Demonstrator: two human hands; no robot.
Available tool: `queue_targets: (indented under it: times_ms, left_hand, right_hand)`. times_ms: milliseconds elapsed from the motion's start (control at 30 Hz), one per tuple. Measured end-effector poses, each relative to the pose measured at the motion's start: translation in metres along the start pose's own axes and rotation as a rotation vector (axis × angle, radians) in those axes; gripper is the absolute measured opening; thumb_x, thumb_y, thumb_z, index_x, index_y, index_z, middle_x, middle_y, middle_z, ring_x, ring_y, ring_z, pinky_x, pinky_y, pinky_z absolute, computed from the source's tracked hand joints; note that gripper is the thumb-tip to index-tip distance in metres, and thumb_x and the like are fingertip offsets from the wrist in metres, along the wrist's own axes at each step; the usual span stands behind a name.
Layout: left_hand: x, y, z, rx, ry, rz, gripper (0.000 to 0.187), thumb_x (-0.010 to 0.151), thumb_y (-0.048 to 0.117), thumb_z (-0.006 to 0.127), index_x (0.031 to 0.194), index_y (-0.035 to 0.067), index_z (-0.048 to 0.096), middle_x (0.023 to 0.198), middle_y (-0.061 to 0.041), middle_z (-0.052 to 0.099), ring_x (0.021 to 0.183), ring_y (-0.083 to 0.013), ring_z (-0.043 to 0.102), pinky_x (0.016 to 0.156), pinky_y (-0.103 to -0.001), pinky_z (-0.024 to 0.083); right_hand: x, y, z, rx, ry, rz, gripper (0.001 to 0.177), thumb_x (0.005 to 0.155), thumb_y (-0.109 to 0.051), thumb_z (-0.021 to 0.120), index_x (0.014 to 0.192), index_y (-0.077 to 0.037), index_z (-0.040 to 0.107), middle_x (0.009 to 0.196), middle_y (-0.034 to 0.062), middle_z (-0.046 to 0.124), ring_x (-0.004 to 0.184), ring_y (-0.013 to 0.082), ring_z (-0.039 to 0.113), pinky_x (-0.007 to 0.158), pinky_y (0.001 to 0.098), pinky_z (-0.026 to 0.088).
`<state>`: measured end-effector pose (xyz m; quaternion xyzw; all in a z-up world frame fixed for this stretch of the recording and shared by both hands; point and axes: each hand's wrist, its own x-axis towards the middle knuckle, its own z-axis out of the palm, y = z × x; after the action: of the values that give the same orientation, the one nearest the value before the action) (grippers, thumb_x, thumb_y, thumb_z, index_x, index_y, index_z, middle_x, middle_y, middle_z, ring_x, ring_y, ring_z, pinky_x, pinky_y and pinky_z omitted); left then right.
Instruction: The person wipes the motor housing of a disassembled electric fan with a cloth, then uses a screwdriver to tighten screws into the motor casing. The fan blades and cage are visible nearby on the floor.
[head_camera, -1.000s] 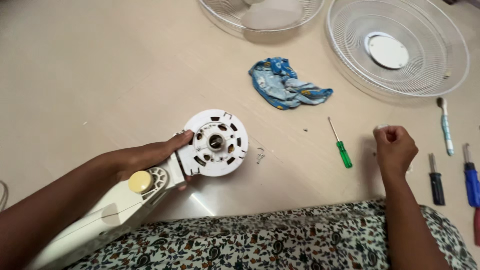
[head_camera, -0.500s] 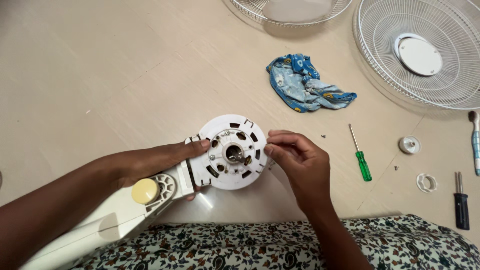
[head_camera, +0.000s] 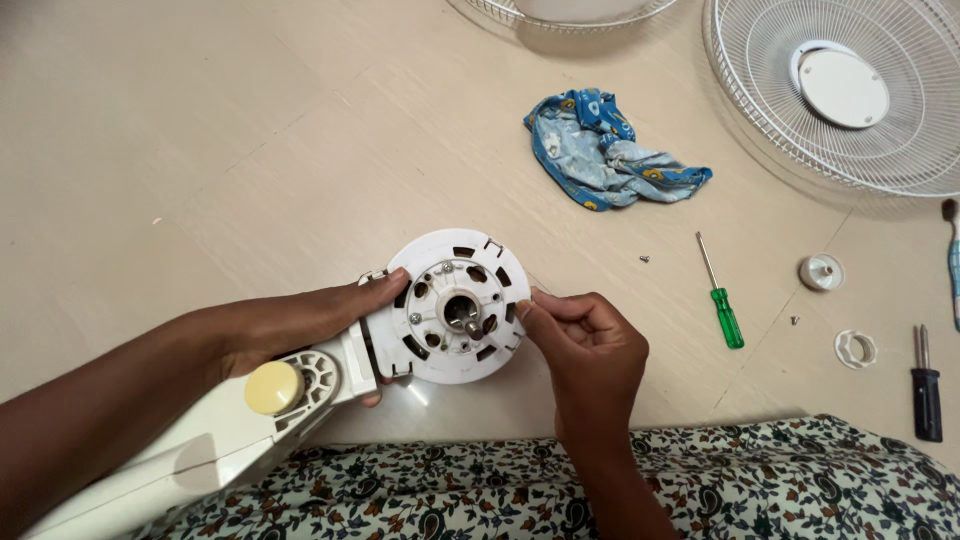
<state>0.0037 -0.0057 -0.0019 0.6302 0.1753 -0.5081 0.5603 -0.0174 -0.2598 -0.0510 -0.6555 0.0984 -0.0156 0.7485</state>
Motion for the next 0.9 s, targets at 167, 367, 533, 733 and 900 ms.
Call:
queue_targets:
  times_ms: [167,367,533,733,900]
  left_hand:
    - [0.001,0.000,0.000,-0.007,0.026,-0.010,0.082,0.087,0.076,0.044,0.137,0.011,0.050,0.087,-0.010,0.072,0.061,-0.0134,0.070,0.055,-0.026,0.063]
    - [0.001,0.000,-0.002,0.030,0.053,-0.003,0.087,0.086,0.076,0.044,0.135,0.005,0.055,0.087,-0.012,0.073,0.064,-0.0153,0.070,0.056,-0.028,0.062]
    - [-0.003,0.001,-0.003,0.092,0.057,0.017,0.088,0.083,0.078,0.041,0.135,0.009,0.053,0.086,-0.012,0.073,0.063,-0.0149,0.070,0.054,-0.028,0.062]
    - [-0.004,0.001,-0.002,0.080,0.016,0.038,0.090,0.082,0.079,0.042,0.137,0.008,0.051,0.088,-0.013,0.072,0.065,-0.0147,0.070,0.055,-0.029,0.062]
    - [-0.002,0.001,-0.003,0.118,0.024,0.050,0.092,0.081,0.080,0.041,0.137,0.008,0.050,0.089,-0.014,0.075,0.065,-0.0150,0.073,0.055,-0.028,0.063]
  right_hand:
    - [0.000,-0.006,-0.002,-0.094,-0.046,-0.055,0.019,0.084,0.005,0.074,0.102,0.008,0.071,0.098,0.0215,0.078,0.087,0.0181,0.078,0.081,0.0274,0.065]
    - [-0.003,-0.019,0.001,-0.428,-0.145,-0.316,0.018,0.084,-0.003,0.078,0.102,-0.001,0.077,0.119,0.0131,0.070,0.102,0.0176,0.076,0.081,0.0288,0.062]
    - [-0.002,-0.027,0.010,-0.515,-0.158,-0.342,0.018,0.082,-0.006,0.080,0.100,-0.004,0.078,0.116,0.0095,0.067,0.100,0.0158,0.075,0.078,0.0281,0.062]
    - [0.000,-0.035,0.017,-0.582,-0.155,-0.360,0.018,0.081,-0.008,0.082,0.100,-0.008,0.079,0.110,0.0067,0.067,0.095,0.0130,0.074,0.074,0.0271,0.062]
    - [0.001,-0.039,0.018,-0.611,-0.168,-0.332,0.021,0.080,-0.008,0.082,0.101,-0.009,0.079,0.109,0.0060,0.067,0.088,0.0120,0.074,0.070,0.0271,0.061]
